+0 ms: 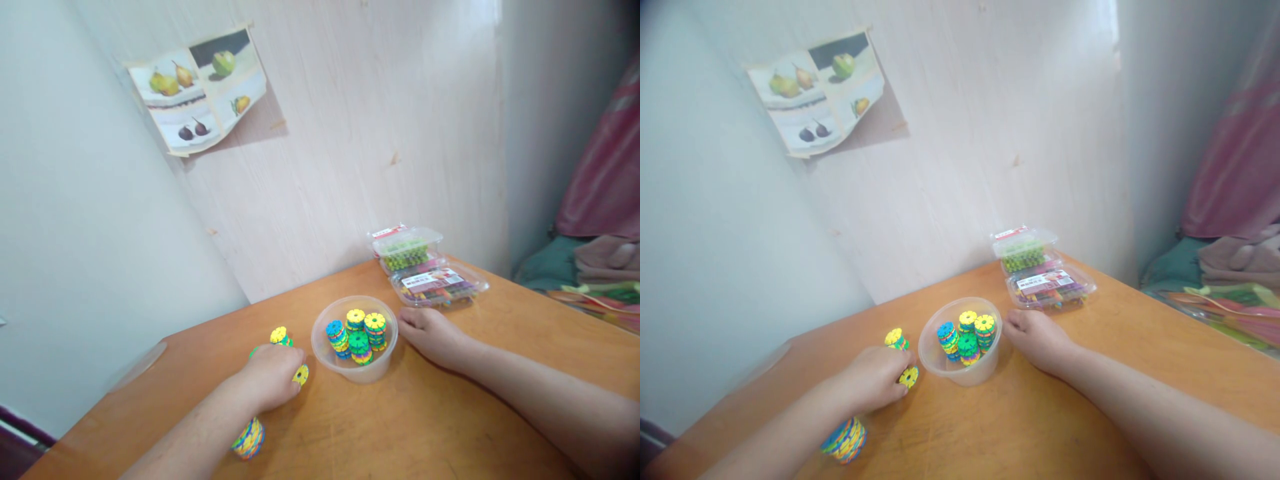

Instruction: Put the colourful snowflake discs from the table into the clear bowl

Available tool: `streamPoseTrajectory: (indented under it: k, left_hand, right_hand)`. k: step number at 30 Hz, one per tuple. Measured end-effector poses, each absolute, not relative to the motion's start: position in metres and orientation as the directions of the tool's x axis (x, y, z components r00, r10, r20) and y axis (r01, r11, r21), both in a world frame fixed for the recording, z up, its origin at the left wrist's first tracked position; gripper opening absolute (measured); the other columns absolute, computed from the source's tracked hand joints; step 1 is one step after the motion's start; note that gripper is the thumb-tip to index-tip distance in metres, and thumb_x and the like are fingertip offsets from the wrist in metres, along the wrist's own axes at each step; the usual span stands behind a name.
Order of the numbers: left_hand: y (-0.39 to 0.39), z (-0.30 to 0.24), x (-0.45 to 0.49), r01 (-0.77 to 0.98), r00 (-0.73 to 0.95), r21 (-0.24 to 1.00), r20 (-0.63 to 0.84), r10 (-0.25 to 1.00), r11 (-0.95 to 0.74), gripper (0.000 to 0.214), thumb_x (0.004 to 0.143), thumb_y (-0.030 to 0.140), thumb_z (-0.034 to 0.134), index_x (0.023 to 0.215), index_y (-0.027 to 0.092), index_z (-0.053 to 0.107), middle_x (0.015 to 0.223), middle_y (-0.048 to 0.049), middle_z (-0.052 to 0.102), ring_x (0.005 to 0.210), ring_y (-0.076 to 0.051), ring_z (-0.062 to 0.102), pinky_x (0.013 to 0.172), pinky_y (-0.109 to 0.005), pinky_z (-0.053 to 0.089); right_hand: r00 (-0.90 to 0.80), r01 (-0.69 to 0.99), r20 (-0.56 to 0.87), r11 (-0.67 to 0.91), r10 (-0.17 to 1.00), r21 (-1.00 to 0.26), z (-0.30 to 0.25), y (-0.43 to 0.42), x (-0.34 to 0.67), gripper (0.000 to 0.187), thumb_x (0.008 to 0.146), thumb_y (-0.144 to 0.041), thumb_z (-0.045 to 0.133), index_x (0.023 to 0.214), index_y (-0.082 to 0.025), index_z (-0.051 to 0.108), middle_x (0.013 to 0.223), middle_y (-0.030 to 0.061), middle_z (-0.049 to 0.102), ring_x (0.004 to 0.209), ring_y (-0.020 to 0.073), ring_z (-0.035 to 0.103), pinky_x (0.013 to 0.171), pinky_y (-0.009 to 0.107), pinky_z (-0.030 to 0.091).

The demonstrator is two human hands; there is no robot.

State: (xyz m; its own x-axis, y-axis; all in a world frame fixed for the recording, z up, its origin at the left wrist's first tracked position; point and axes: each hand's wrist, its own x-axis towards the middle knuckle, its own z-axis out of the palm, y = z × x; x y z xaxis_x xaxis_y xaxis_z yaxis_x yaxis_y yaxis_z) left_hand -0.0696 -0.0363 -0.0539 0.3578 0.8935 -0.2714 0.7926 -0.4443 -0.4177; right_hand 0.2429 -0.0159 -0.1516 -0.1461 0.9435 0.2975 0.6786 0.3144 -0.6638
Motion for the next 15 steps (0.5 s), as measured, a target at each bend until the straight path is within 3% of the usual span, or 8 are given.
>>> streamPoseTrajectory:
  k: [15]
  left_hand:
    - [-0.0292, -0.0587, -0.0693, 0.846, 0.315, -0.347, -0.286, 0.905, -0.404, 0.027, 0.069, 0.028, 0.057, 0.094, 0.025, 0.067, 0.099, -0.0104, 0.075, 0.094, -0.035, 0.069, 0.071, -0.041, 0.052]
  right_hand:
    - [-0.158, 0.675, 0.295, 0.321, 0.942, -0.664, -0.1541, -0.0143, 0.2433, 0.03, 0.09, -0.035, 0.042, 0.065, -0.018, 0.048, 0.068, 0.0004, 0.06, 0.065, 0.0139, 0.053, 0.058, 0.026, 0.032]
